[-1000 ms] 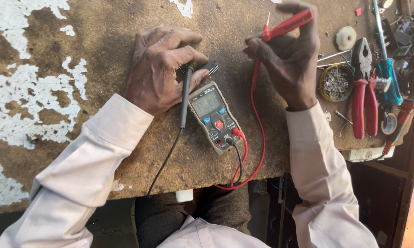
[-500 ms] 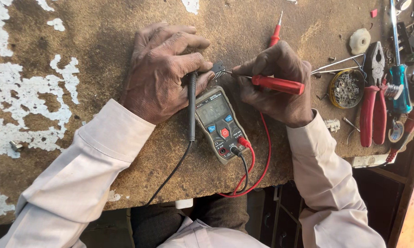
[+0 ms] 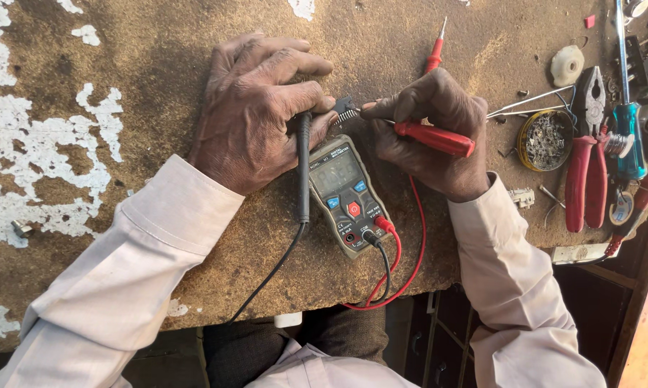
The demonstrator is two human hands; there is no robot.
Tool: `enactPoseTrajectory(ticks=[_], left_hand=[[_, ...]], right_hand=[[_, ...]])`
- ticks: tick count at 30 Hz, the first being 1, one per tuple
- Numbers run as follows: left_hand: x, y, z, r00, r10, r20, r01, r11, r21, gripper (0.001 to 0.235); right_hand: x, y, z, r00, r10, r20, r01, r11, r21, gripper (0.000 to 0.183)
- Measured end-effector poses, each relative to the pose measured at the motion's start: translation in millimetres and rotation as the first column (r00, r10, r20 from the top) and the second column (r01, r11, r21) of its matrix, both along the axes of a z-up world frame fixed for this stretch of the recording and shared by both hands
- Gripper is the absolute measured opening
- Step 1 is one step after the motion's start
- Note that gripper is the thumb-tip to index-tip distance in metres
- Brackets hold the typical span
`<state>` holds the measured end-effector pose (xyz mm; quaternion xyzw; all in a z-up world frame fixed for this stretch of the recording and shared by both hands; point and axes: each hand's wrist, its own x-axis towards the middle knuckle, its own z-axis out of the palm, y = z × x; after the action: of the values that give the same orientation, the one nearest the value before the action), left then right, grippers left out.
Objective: The person uses a multimeter to test small electronic components on a workbench. They repeatedly touch the multimeter probes to different points on the components, observe the readings, and occasionally use a screwdriver to adjust or inspect the parts.
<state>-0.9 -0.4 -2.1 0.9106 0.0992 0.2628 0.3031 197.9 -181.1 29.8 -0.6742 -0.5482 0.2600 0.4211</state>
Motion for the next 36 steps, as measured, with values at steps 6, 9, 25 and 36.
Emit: enactPoseTrajectory(ticks=[6, 9, 25, 36], left_hand=[[1.6, -0.6, 0.9, 1.000, 0.008, -0.002, -0.008, 1.000, 0.004, 0.015], [0.8, -0.1, -0.4, 1.000, 0.005, -0.008, -0.005, 1.000, 0.010, 0.014], [0.6, 0.0, 0.3, 1.000, 0.005, -0.018, -0.005, 1.000, 0.010, 0.013], [4.8, 2.0, 1.1, 0.997, 0.013, -0.078, -0.011, 1.000, 0.020, 0.008]], right_hand=[[-1.0, 0.5, 0.0, 1.000, -0.031, 0.002, 0.031, 0.999, -0.021, 0.033], [-1.5, -0.2, -1.7, 0.997, -0.031, -0.064, 0.030, 0.999, -0.015, 0.030], [-3.0, 1.4, 2.1, 0.995, -0.039, -0.093, 0.037, 0.999, -0.028, 0.031], [5.0, -2.5, -2.9, 0.985, 0.038, -0.170, -0.028, 0.998, 0.060, 0.027]])
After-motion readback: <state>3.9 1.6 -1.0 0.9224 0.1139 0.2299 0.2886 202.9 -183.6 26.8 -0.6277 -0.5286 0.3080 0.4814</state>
